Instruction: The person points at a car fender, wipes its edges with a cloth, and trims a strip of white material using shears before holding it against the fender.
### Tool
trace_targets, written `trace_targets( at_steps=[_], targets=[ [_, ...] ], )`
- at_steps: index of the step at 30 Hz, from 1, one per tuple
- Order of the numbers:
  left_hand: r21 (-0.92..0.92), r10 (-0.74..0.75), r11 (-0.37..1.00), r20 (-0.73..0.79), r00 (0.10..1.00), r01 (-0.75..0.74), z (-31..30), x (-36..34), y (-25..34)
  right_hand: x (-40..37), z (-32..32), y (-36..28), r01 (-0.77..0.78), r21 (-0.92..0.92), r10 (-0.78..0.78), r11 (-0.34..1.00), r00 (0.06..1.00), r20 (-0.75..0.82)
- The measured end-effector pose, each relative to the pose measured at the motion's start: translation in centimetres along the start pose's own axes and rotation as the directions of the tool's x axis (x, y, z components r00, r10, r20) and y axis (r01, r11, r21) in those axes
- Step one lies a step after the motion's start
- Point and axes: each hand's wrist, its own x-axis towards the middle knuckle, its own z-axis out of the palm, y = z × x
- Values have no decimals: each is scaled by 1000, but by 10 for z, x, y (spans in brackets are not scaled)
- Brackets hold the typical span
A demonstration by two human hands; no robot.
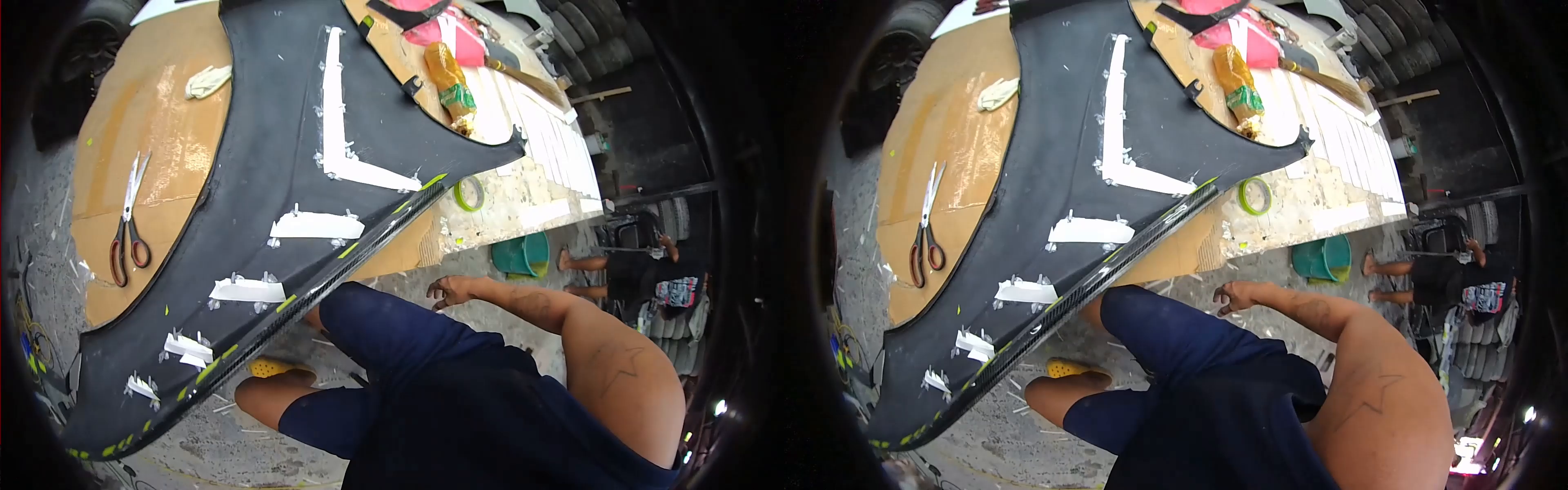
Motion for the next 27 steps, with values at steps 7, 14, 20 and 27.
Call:
trace_targets(
  at_steps=[7,14,20,27],
  targets=[
    [-11,-44,999,-106,993,43,40,-49,72,-40,-28,-7,227,-15,-225,974,953,-204],
    [-40,-356,934,-68,932,354,32,-131,137,-97,-106,18,220,-132,-191,967,276,-942],
    [-22,-303,953,-32,953,302,57,-145,191,-65,-123,73,309,-199,-306,930,349,-886],
    [-39,-360,933,-91,929,358,81,-167,231,-178,-119,-2,713,-153,-414,685,207,-887]
  ],
)
